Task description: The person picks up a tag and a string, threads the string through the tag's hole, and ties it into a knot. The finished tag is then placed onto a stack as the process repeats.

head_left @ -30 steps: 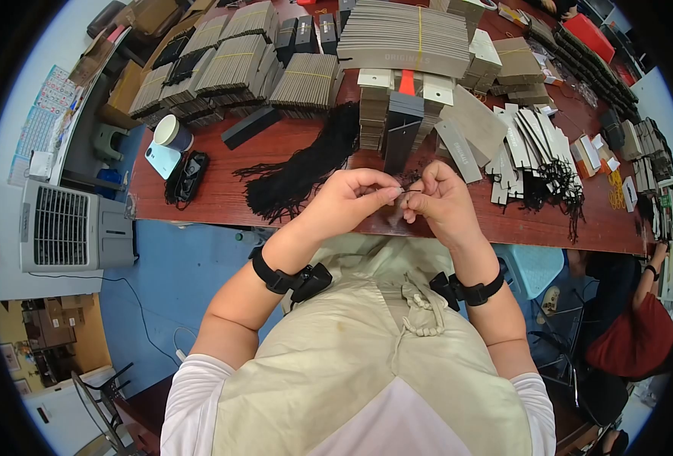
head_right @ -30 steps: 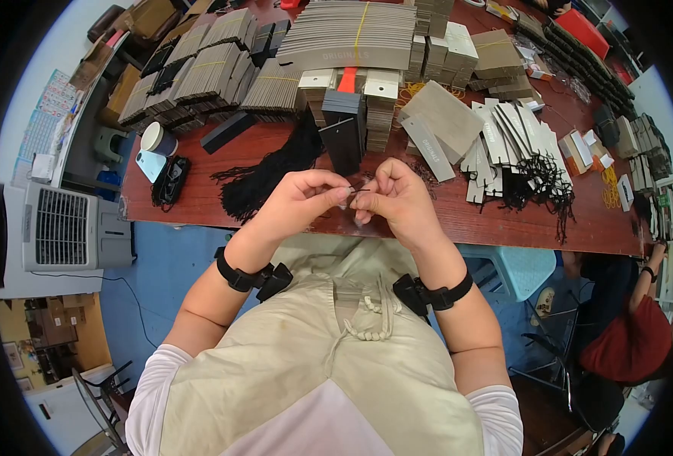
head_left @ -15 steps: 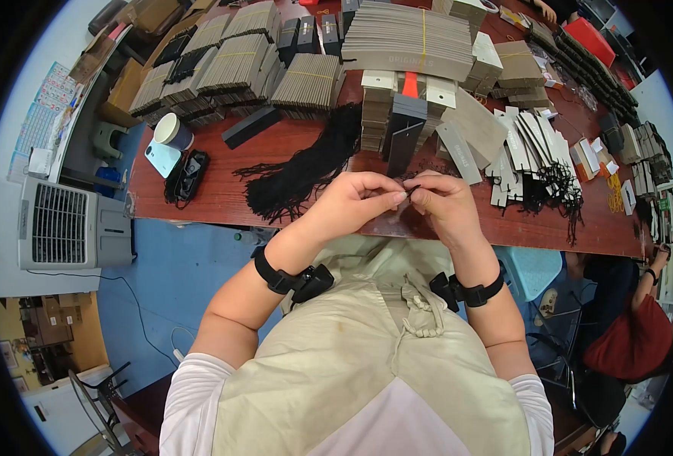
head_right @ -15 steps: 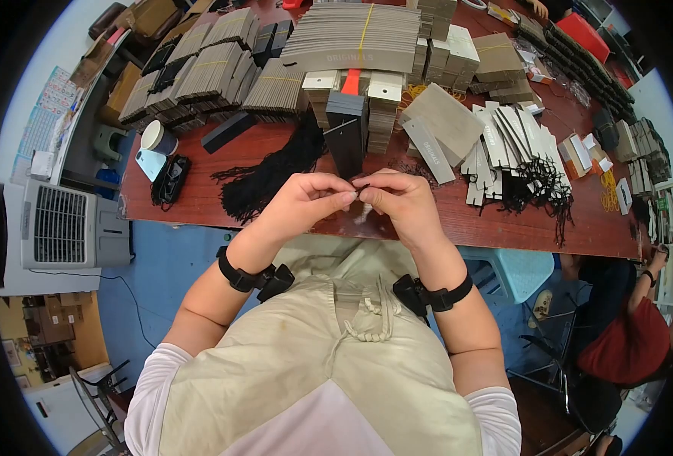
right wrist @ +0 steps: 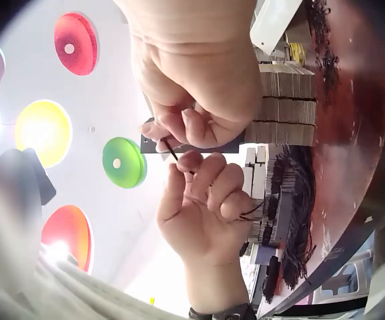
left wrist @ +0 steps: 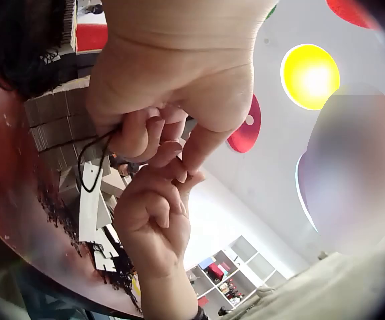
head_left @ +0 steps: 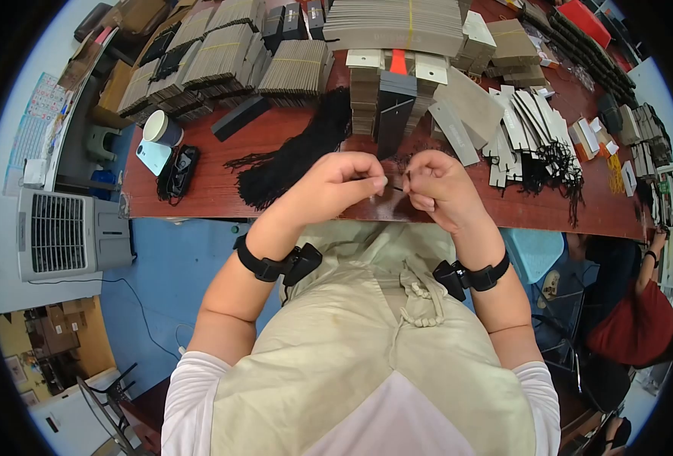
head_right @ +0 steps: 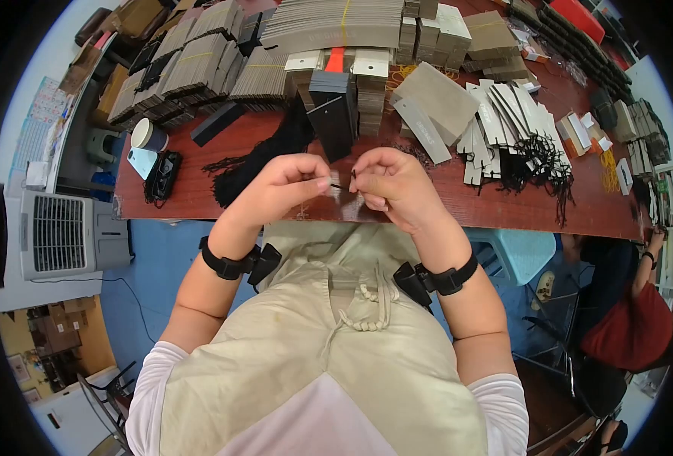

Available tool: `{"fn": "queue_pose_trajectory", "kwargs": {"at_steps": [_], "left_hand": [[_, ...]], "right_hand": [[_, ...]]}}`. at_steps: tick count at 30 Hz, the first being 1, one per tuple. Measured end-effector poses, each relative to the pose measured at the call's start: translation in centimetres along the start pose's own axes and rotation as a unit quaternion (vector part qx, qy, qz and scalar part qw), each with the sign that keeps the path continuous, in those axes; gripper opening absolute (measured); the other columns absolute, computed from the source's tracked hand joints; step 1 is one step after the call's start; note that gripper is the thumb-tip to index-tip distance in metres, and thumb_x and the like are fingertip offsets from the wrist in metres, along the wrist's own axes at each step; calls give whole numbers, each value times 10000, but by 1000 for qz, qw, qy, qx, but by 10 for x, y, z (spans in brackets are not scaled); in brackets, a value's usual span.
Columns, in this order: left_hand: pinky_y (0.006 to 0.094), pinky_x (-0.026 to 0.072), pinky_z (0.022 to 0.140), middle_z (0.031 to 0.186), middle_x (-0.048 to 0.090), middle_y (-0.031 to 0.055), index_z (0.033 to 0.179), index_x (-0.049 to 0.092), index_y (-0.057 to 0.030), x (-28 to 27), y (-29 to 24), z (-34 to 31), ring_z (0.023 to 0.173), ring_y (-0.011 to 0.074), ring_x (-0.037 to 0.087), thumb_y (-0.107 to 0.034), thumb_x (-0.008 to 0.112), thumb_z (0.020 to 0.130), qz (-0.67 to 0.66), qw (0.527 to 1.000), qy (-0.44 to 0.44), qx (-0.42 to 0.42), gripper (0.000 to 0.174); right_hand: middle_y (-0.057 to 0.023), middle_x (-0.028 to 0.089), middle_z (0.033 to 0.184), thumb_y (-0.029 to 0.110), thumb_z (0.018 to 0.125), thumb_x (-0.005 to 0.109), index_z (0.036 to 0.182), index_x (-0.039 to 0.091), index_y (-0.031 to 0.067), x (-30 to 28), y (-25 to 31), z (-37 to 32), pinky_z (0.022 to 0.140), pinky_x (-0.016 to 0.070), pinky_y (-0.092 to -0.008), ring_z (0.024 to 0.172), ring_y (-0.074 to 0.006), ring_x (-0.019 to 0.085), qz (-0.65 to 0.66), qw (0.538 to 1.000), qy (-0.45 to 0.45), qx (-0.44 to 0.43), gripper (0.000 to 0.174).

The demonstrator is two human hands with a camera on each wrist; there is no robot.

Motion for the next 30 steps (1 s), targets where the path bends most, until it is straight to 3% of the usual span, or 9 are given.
{"fn": "queue_pose_trajectory", "kwargs": {"at_steps": [5, 6, 9, 12, 14, 16, 19, 23, 30], "left_hand": [[257, 381, 568, 704, 527, 41, 787, 579, -12, 6, -22, 4, 655, 146, 482, -59, 587, 823, 258, 944, -48, 199, 60], [294, 403, 594, 724, 537, 76, 776, 585, -17, 9, -23, 5, 686, 224, 501, -48, 595, 801, 283, 932, -48, 221, 41], [307, 445, 623, 752, 574, 79, 826, 602, -21, 19, -22, 10, 739, 224, 552, -56, 597, 806, 325, 899, -88, 279, 41], [266, 457, 605, 788, 601, 60, 893, 609, -13, 16, -26, 4, 732, 164, 578, -65, 591, 837, 273, 917, -137, 258, 79], [242, 460, 583, 797, 609, 50, 938, 604, -3, 12, -27, -5, 708, 125, 585, -61, 576, 858, 77, 982, -133, 106, 103], [208, 454, 535, 778, 610, 32, 990, 595, 10, 12, -25, -8, 651, 72, 583, -61, 570, 880, -23, 993, -113, 3, 133], [190, 443, 497, 761, 611, 30, 1011, 594, 6, 18, -21, -7, 644, 65, 589, -52, 580, 872, 16, 997, -73, -32, 151], [175, 444, 509, 712, 608, 0, 975, 615, -15, 20, -13, -5, 595, 29, 546, -105, 620, 857, 32, 992, -118, 27, 149], [169, 432, 579, 819, 593, -1, 983, 557, -6, 23, -16, -6, 714, 32, 552, -69, 579, 884, -27, 996, -80, 18, 120]], "right_hand": [[-57, 646, 732, -33, 763, 648, 828, 630, -23, 27, 6, -7, 511, 418, -215, 551, -83, 530, -283, 956, -79, -1, 67], [-47, 653, 752, -22, 754, 660, 816, 653, -26, 29, 4, -8, 560, 453, -212, 621, -81, 572, -339, 937, -85, -12, 62], [-33, 653, 759, -26, 751, 659, 818, 665, -30, 26, -9, -6, 575, 457, -205, 662, -69, 579, -380, 917, -102, -64, 68], [-44, 649, 765, -53, 748, 644, 824, 668, -30, 18, -6, -9, 622, 478, -210, 700, -83, 593, -316, 935, -112, -114, 84], [-63, 650, 791, -78, 749, 622, 817, 663, -36, 19, -5, -9, 642, 491, -220, 711, -102, 606, -277, 942, -108, -155, 90], [-85, 652, 823, -106, 750, 597, 810, 656, -43, 21, -2, -9, 662, 505, -232, 724, -124, 620, -222, 953, -86, -190, 105], [-102, 647, 848, -127, 755, 565, 799, 646, -52, 27, 1, -11, 673, 515, -242, 741, -146, 631, -257, 942, -90, -194, 120], [-92, 642, 829, -126, 757, 555, 801, 644, -44, 28, 0, -10, 667, 508, -233, 736, -135, 625, -258, 942, -87, -198, 129], [-77, 639, 827, -120, 757, 559, 803, 637, -37, 27, -2, -11, 655, 502, -231, 724, -124, 613, -273, 939, -99, -182, 122]]}}
Point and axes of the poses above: each hand's wrist, its own z-axis towards the middle knuckle, its own x-axis out of the palm, y = z × x, the point moved 1 cm from there along z, towards the middle knuckle
